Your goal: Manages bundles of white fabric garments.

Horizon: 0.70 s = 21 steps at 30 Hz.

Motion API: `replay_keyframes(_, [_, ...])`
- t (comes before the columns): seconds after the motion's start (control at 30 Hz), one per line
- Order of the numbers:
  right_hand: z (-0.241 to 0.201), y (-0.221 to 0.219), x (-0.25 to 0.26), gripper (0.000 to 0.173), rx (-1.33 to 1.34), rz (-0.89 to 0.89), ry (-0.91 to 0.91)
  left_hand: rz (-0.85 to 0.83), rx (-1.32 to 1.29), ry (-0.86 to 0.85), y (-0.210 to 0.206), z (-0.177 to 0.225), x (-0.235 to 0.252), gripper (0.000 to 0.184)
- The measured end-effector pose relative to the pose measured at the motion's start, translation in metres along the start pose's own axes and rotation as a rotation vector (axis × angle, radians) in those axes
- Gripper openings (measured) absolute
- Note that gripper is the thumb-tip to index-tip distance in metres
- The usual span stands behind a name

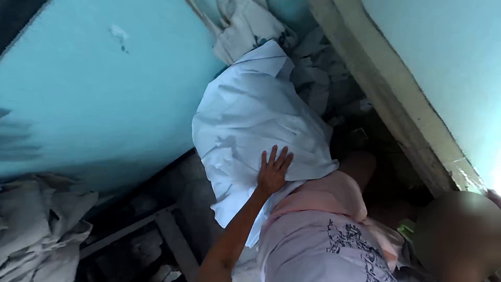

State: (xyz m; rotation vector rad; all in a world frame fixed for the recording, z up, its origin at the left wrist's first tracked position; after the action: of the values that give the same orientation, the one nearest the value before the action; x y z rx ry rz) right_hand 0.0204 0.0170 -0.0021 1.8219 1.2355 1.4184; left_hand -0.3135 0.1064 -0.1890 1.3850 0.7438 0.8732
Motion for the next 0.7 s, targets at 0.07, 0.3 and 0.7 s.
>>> replay_keyframes(0.07, [-0.055, -0.041, 0.012, 0.022, 0.260, -0.161, 0.046, -0.009, -0.046, -0.007, -0.001, 0.000, -0.001, 0.082])
replay_keyframes(0.3, [-0.057, -0.245, -0.010, 0.064, 0.891, -0.616, -1.091, -0.125, -0.299, -0.035, 0.007, -0.004, -0.002, 0.076])
replay_keyframes(0.7, [-0.035, -0.293, -0.031, 0.032, 1.459, -0.165, -1.785, -0.177, -0.891, 1.577, -0.032, -0.179, -0.260, 0.051])
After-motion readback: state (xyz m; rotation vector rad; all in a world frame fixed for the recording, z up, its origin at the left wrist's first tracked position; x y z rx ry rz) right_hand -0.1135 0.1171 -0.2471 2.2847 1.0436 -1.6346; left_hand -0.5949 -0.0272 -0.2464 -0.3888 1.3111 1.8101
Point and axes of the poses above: each hand's wrist, its own x-axis towards the middle knuckle, its own y-axis out of the back of the hand, z = x × y, the point moved 7 cm from there along x, towards the middle knuckle, and after that the axes turned 10 degrees about x, right-handed, at the moved point
